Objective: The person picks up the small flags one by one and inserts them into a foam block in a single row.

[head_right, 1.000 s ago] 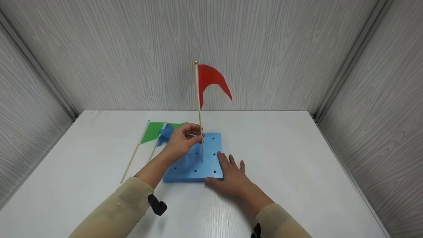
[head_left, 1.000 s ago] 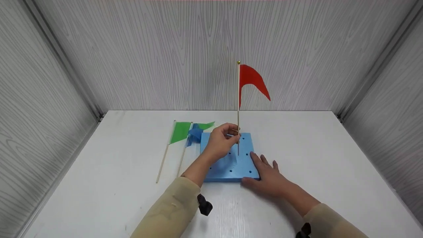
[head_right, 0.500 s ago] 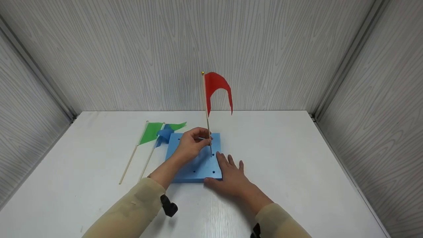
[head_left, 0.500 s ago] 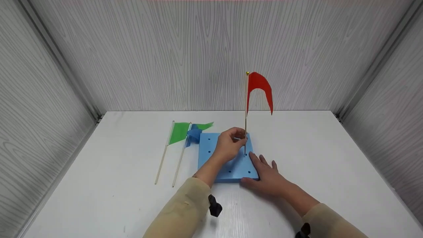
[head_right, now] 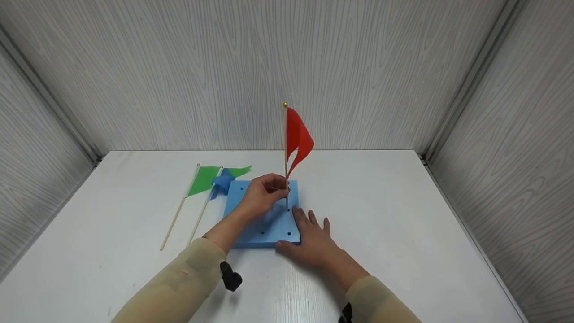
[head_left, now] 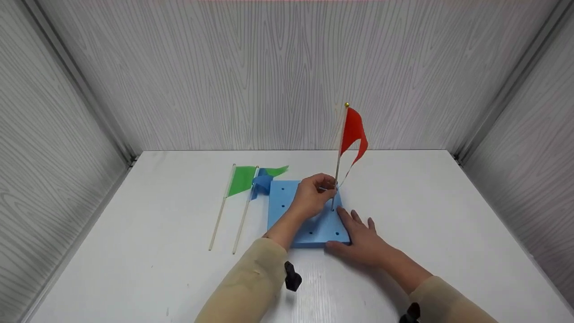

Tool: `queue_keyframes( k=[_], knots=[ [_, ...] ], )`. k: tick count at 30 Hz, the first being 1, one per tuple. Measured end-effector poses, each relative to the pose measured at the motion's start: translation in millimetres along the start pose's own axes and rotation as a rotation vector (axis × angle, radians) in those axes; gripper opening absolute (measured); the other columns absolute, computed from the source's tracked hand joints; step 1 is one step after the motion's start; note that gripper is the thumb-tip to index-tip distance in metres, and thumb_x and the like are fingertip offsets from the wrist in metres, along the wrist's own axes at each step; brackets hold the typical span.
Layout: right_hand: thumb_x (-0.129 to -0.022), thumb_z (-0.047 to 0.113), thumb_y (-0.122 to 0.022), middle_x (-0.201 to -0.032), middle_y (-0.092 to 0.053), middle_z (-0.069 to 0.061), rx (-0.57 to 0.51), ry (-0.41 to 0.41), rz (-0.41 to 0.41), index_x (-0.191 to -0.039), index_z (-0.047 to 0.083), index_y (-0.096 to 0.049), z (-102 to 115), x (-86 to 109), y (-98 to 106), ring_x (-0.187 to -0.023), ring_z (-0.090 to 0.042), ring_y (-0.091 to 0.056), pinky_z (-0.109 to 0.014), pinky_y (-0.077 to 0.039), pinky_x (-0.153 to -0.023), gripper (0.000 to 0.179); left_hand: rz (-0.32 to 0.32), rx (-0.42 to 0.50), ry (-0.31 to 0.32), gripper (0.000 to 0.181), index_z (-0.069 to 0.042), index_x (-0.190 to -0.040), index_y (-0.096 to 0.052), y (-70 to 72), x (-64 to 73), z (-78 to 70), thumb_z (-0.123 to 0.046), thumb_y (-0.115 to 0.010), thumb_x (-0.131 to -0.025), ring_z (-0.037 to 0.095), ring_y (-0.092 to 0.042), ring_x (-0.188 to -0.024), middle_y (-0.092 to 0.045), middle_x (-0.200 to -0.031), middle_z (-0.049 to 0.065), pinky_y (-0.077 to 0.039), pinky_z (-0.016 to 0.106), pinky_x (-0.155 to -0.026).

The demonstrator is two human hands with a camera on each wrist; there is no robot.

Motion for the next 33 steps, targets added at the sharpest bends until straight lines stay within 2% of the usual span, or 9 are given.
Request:
queue_keyframes(
  k=[7,12,18,27,33],
  knots=[
    [-0.092,0.076,-0.062,-0.175,-0.023,-0.012,0.013,0.002,-0.006,-0.171,0.013,-0.015,-1,-0.8,0,-0.161,-0.042,-0.010,-0.073,0.002,-0.122,0.112,0.018,0.000,0.016,0.020,-0.020,-0.114,-0.076,-3.1,-1.0,1.2,-0.006,-0.072,-0.101,0.015,-0.065,-0.096,-0.073,-0.104,-0.007,-0.057,0.030,-0.088],
    [-0.091,0.079,-0.060,-0.175,-0.023,-0.010,0.011,0.000,0.001,-0.172,0.016,-0.014,-4,-0.9,-2,-0.162,-0.040,-0.010,-0.072,0.002,-0.122,0.112,0.039,-0.007,0.008,0.018,-0.018,-0.111,-0.076,-5.7,0.0,6.7,-0.005,-0.072,-0.100,0.014,-0.066,-0.094,-0.075,-0.104,-0.005,-0.057,0.029,-0.084],
    [-0.090,0.080,-0.060,-0.175,-0.024,-0.010,0.020,-0.008,0.002,-0.172,0.018,-0.014,-3,-0.5,-1,-0.162,-0.041,-0.010,-0.073,0.002,-0.122,0.113,0.058,-0.056,0.022,0.018,-0.015,-0.117,-0.075,-5.5,-0.1,10.1,-0.007,-0.072,-0.101,0.013,-0.067,-0.095,-0.074,-0.106,-0.005,-0.058,0.030,-0.087],
    [-0.090,0.081,-0.059,-0.173,-0.027,-0.012,0.020,0.008,0.002,-0.172,0.017,-0.014,-1,-2.0,-2,-0.161,-0.041,-0.011,-0.073,0.001,-0.122,0.113,0.064,-0.113,-0.010,0.016,-0.013,-0.118,-0.074,-3.8,-0.2,12.7,-0.010,-0.071,-0.103,0.013,-0.064,-0.091,-0.073,-0.104,-0.004,-0.053,0.029,-0.081],
    [-0.090,0.082,-0.059,-0.173,-0.027,-0.012,0.011,0.003,-0.002,-0.172,0.017,-0.014,-4,-1.7,-2,-0.162,-0.040,-0.011,-0.073,0.001,-0.122,0.114,0.070,-0.093,-0.004,0.020,-0.013,-0.121,-0.074,-2.4,2.4,9.7,-0.010,-0.073,-0.101,0.014,-0.066,-0.098,-0.074,-0.111,-0.002,-0.057,0.030,-0.088]
  ],
)
Point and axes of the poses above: each hand's wrist, its own x-axis away from the middle knuckle, its own y-axis out of the back of the hand, z = x × y, the point moved 1 cm from there along -x, towards the middle knuckle
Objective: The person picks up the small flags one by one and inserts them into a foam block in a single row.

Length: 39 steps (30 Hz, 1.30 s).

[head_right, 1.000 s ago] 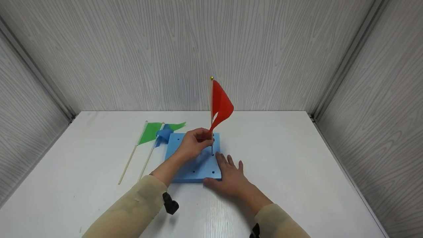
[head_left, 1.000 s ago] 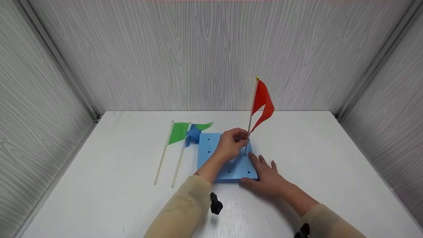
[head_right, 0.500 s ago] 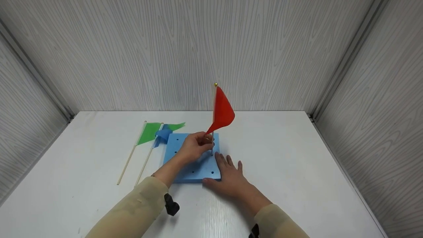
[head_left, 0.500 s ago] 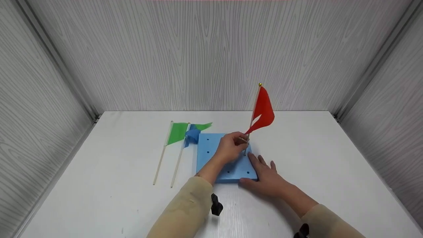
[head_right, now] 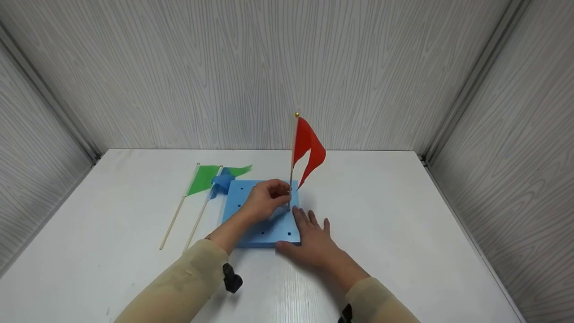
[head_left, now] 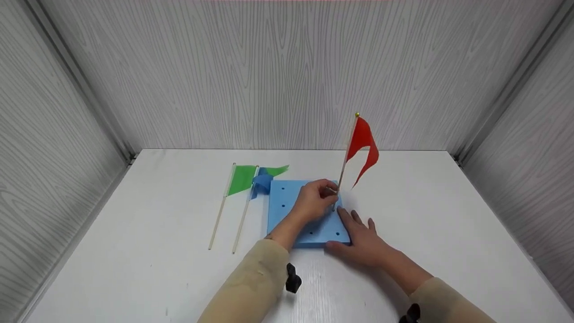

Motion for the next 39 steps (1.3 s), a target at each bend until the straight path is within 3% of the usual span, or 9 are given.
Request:
queue_keyframes(
  k=[6,15,23,31,39],
  knots=[
    [-0.090,0.081,-0.060,-0.173,-0.027,-0.014,0.000,-0.009,0.001,-0.172,0.017,-0.013,1,0.0,0,-0.162,-0.041,-0.010,-0.072,0.002,-0.122,0.113,-0.003,0.045,-0.012,0.028,-0.013,-0.128,-0.073,19.4,4.9,-1.9,-0.013,-0.076,-0.100,0.016,-0.069,-0.104,-0.075,-0.115,0.001,-0.057,0.033,-0.094],
    [-0.090,0.081,-0.060,-0.175,-0.023,-0.011,0.001,-0.038,0.010,-0.172,0.021,-0.012,0,0.9,3,-0.162,-0.040,-0.008,-0.069,0.003,-0.124,0.113,-0.041,0.091,-0.034,0.028,-0.013,-0.130,-0.072,71.5,17.9,-0.8,-0.012,-0.074,-0.102,0.018,-0.070,-0.104,-0.076,-0.112,0.002,-0.058,0.033,-0.094],
    [-0.091,0.079,-0.061,-0.174,-0.025,-0.012,-0.002,-0.030,-0.011,-0.172,0.021,-0.012,-4,1.6,3,-0.162,-0.041,-0.010,-0.069,0.002,-0.124,0.112,-0.117,0.059,-0.030,0.028,-0.010,-0.130,-0.072,131.5,39.0,16.3,-0.012,-0.074,-0.102,0.021,-0.070,-0.106,-0.075,-0.114,0.005,-0.058,0.035,-0.094],
    [-0.089,0.083,-0.059,-0.175,-0.021,-0.010,0.016,-0.046,-0.004,-0.173,0.023,-0.009,-10,-3.1,2,-0.162,-0.039,-0.008,-0.067,0.004,-0.125,0.115,-0.160,0.033,0.012,0.033,-0.007,-0.134,-0.071,194.9,64.1,34.4,-0.013,-0.074,-0.101,0.025,-0.070,-0.111,-0.074,-0.122,0.012,-0.057,0.026,-0.094],
    [-0.089,0.081,-0.061,-0.175,-0.022,-0.011,0.003,-0.053,-0.008,-0.172,0.021,-0.010,-12,-3.8,4,-0.162,-0.041,-0.009,-0.068,0.004,-0.124,0.115,-0.162,-0.010,0.077,0.034,-0.005,-0.132,-0.071,229.9,83.6,65.0,-0.015,-0.076,-0.100,0.022,-0.070,-0.108,-0.074,-0.120,0.013,-0.055,0.022,-0.090]
  ],
)
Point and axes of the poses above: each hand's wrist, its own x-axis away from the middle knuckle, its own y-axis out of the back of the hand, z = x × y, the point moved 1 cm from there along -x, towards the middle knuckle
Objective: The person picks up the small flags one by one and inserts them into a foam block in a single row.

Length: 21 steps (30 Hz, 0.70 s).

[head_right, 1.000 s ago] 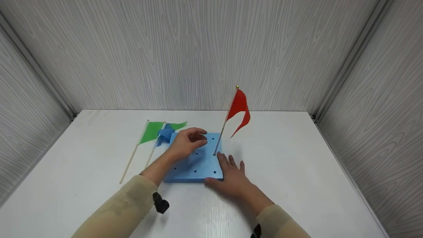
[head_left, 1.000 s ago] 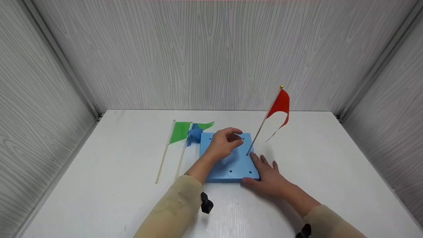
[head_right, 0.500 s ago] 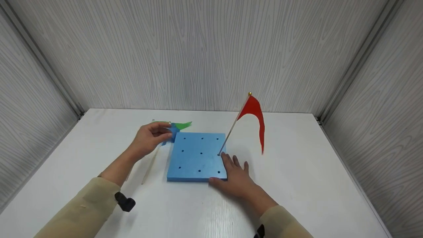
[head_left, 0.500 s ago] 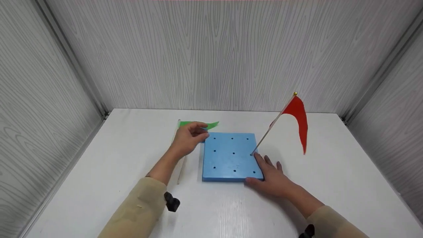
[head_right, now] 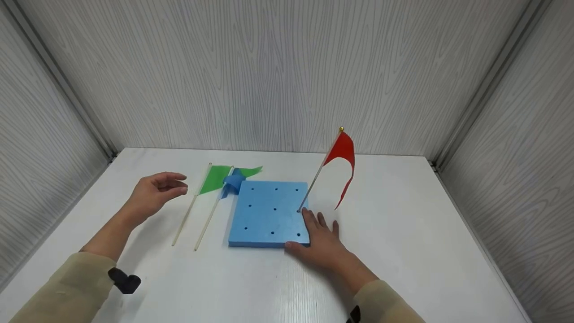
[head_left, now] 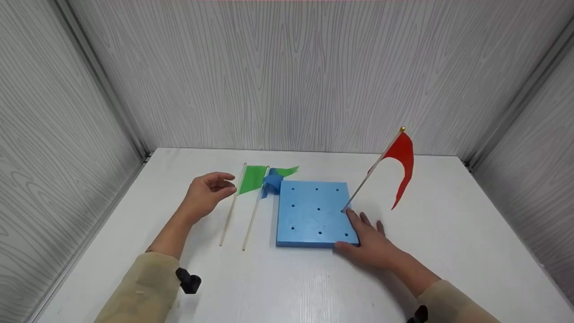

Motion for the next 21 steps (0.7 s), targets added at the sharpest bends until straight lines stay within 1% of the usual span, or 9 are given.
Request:
queue_keyframes(
  k=[4,8,11,15,18,21],
  knots=[
    [-0.089,0.082,-0.060,-0.176,-0.020,-0.011,0.003,-0.008,0.004,-0.173,0.021,-0.010,0,-0.8,0,-0.162,-0.040,-0.007,-0.067,0.005,-0.124,0.115,0.007,-0.024,0.035,0.035,-0.006,-0.132,-0.072,8.8,5.9,20.0,-0.017,-0.078,-0.099,0.021,-0.069,-0.106,-0.075,-0.118,0.012,-0.055,0.023,-0.088],
    [-0.089,0.082,-0.061,-0.176,-0.021,-0.010,0.000,-0.016,0.011,-0.173,0.021,-0.009,-1,-0.9,0,-0.162,-0.039,-0.007,-0.067,0.005,-0.125,0.115,0.026,-0.047,0.080,0.038,-0.006,-0.134,-0.071,11.8,10.6,36.4,-0.018,-0.079,-0.099,0.021,-0.071,-0.104,-0.076,-0.115,0.011,-0.056,0.034,-0.089],
    [-0.089,0.082,-0.060,-0.176,-0.021,-0.009,0.004,-0.016,0.011,-0.173,0.022,-0.010,-1,-1.1,0,-0.163,-0.038,-0.007,-0.066,0.004,-0.125,0.115,0.036,-0.054,0.126,0.041,-0.006,-0.137,-0.070,11.8,11.8,45.2,-0.018,-0.079,-0.098,0.024,-0.072,-0.104,-0.077,-0.113,0.009,-0.057,0.038,-0.087],
    [-0.089,0.082,-0.060,-0.176,-0.021,-0.009,0.007,-0.012,0.006,-0.173,0.023,-0.010,0,-1.0,1,-0.163,-0.037,-0.007,-0.066,0.004,-0.125,0.114,0.035,-0.048,0.177,0.043,-0.006,-0.139,-0.069,10.6,12.1,54.9,-0.017,-0.079,-0.098,0.027,-0.072,-0.103,-0.076,-0.111,0.009,-0.056,0.033,-0.082],
    [-0.089,0.081,-0.060,-0.175,-0.022,-0.011,0.000,-0.009,0.002,-0.173,0.022,-0.010,0,-0.8,1,-0.162,-0.039,-0.008,-0.067,0.005,-0.125,0.114,0.035,-0.054,0.202,0.042,-0.007,-0.139,-0.069,8.2,13.1,62.0,-0.018,-0.078,-0.099,0.025,-0.071,-0.102,-0.076,-0.111,0.009,-0.055,0.030,-0.084],
    [-0.089,0.082,-0.060,-0.176,-0.021,-0.010,-0.002,-0.012,0.005,-0.173,0.023,-0.009,-1,-0.7,0,-0.163,-0.038,-0.007,-0.066,0.005,-0.125,0.114,0.035,-0.064,0.217,0.039,-0.007,-0.136,-0.070,5.2,14.4,68.1,-0.017,-0.078,-0.099,0.022,-0.069,-0.099,-0.075,-0.109,0.008,-0.053,0.026,-0.087]
  ],
)
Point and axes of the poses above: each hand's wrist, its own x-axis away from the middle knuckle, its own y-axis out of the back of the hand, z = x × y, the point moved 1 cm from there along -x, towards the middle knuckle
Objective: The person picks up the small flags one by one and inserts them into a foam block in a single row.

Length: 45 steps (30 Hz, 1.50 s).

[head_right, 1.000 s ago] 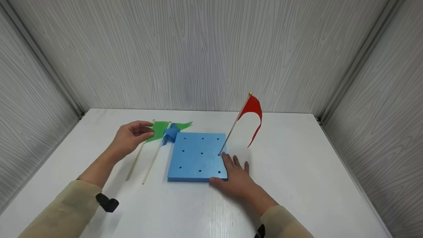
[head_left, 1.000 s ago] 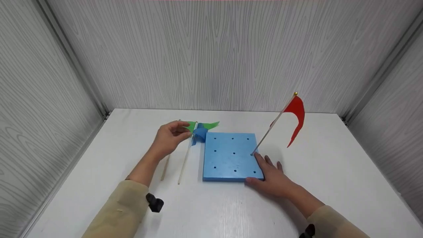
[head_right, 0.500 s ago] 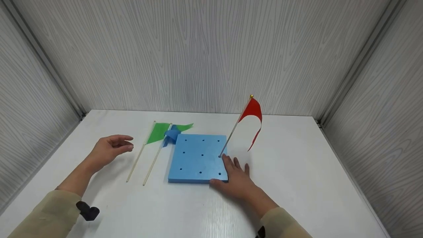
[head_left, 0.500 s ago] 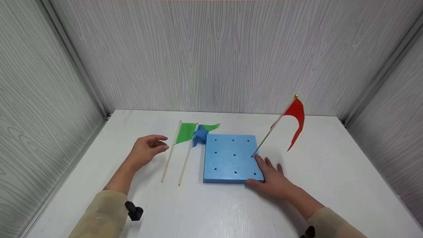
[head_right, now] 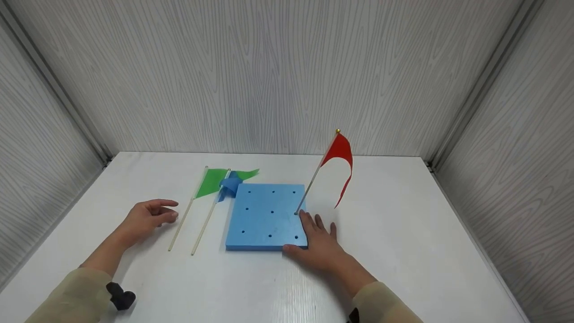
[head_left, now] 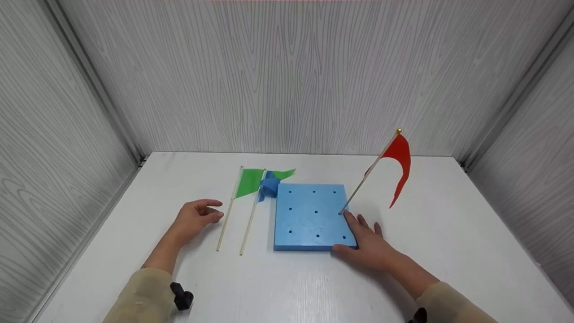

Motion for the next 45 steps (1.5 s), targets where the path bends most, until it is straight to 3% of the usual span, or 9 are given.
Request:
queue_keyframes(
  k=[7,15,32,45],
  knots=[
    [-0.090,0.080,-0.061,-0.175,-0.022,-0.010,-0.006,0.006,0.003,-0.173,0.023,-0.010,-1,1.2,-2,-0.162,-0.039,-0.008,-0.067,0.004,-0.124,0.113,0.032,-0.041,-0.048,0.039,-0.005,-0.135,-0.071,-8.8,-1.0,5.7,-0.016,-0.079,-0.098,0.019,-0.066,-0.099,-0.075,-0.108,0.006,-0.051,0.026,-0.089],
    [-0.090,0.081,-0.061,-0.176,-0.021,-0.010,0.009,-0.002,0.007,-0.173,0.023,-0.010,1,1.7,1,-0.162,-0.039,-0.008,-0.068,0.003,-0.124,0.113,0.044,-0.119,-0.049,0.040,-0.010,-0.132,-0.075,-15.5,-4.5,5.7,-0.018,-0.084,-0.094,0.021,-0.063,-0.094,-0.073,-0.100,0.003,-0.050,0.035,-0.091],
    [-0.089,0.081,-0.060,-0.175,-0.023,-0.008,0.023,-0.004,0.004,-0.173,0.025,-0.010,-1,0.2,0,-0.163,-0.038,-0.009,-0.067,0.001,-0.125,0.112,0.046,-0.300,-0.048,0.027,-0.012,-0.117,-0.081,-23.5,-8.7,-4.4,-0.024,-0.084,-0.093,0.025,-0.059,-0.099,-0.071,-0.106,0.006,-0.050,0.041,-0.091],
    [-0.092,0.079,-0.060,-0.175,-0.024,-0.010,0.000,0.024,-0.013,-0.172,0.021,-0.011,2,2.6,0,-0.162,-0.039,-0.009,-0.068,0.003,-0.124,0.110,0.056,-0.340,-0.047,0.019,-0.008,-0.113,-0.081,-21.1,-7.0,-17.5,-0.015,-0.081,-0.095,0.023,-0.060,-0.097,-0.071,-0.103,0.006,-0.050,0.040,-0.087]
  ],
)
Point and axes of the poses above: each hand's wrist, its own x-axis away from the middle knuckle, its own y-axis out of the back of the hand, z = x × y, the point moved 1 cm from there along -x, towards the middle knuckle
